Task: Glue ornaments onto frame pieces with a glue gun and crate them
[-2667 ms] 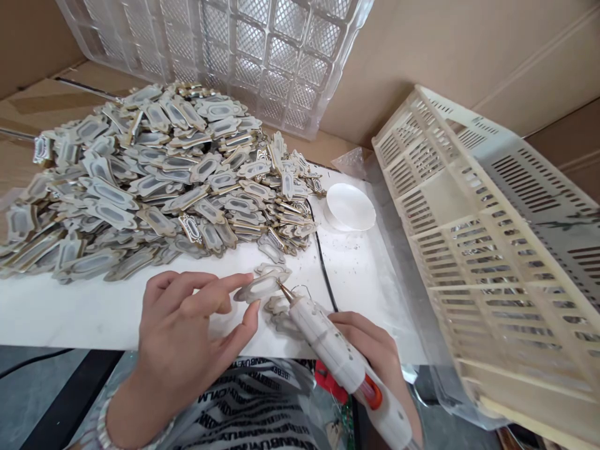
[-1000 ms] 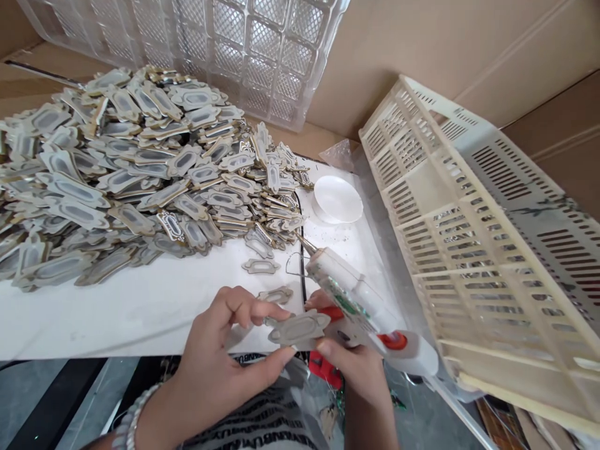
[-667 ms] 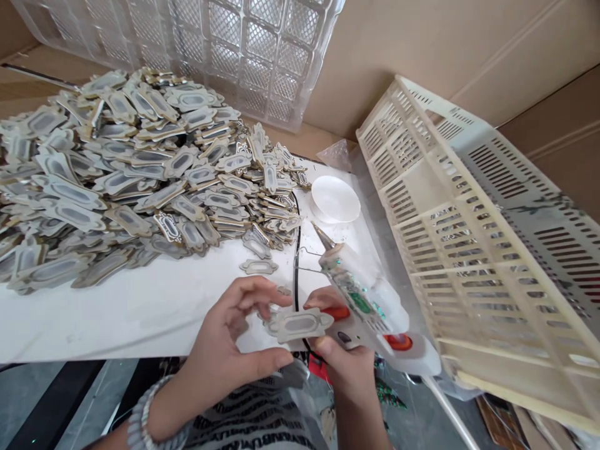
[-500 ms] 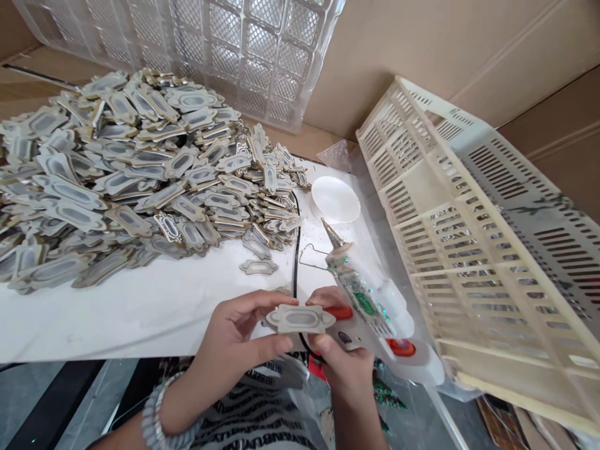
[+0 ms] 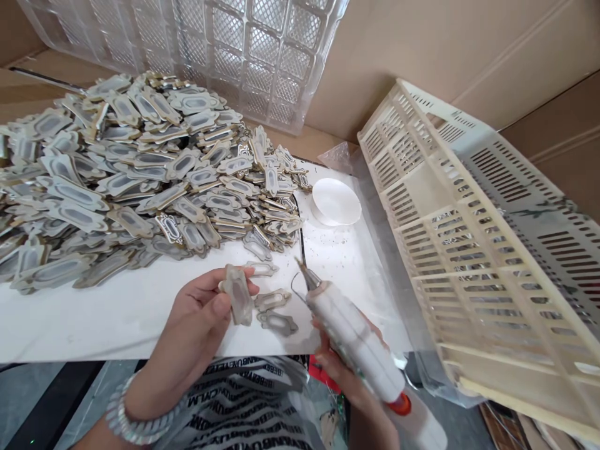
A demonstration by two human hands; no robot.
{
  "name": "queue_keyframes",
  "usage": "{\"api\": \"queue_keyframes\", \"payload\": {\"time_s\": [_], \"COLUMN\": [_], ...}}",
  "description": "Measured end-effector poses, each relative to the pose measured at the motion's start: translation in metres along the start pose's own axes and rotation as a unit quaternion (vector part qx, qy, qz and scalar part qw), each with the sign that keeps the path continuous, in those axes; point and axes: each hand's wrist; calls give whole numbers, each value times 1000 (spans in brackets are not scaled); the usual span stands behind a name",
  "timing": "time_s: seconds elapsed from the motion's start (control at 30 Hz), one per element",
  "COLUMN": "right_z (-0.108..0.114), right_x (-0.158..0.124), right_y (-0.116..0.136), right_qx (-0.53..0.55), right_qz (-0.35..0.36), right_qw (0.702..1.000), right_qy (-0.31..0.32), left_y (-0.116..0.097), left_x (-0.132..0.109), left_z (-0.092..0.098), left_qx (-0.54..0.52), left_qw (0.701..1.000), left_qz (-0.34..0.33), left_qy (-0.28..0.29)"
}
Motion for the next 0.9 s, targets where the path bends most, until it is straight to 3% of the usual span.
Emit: {"api": "queue_keyframes", "payload": {"time_s": [0.2,0.4,0.5,0.9], "right_z": [0,-2,-2,-7], "right_x": [11,12,12,7], "right_y": [4,7,7,1], "right_qx": [-21,-49,-52,-41], "right_qz": [110,109,106,113], "right_qw": [993,989,987,989], "right_qy": [48,89,108,85], "left_y": [1,-4,-5,-8], "left_x": [-5,-8,-9,-11], "left_z": [-2,-10,-11,-12], "left_qx": [-19,-58,-61,-61], "left_qw": [996,992,990,991], "left_qz": [80,114,127,123], "left_qy": [-31,10,1,2]}}
Point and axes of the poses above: each hand's wrist, its own x-axis towards the middle knuckle, its own z-axis out of the back of the hand, y = z × x, and after that the axes turned 15 degrees about z, right-handed
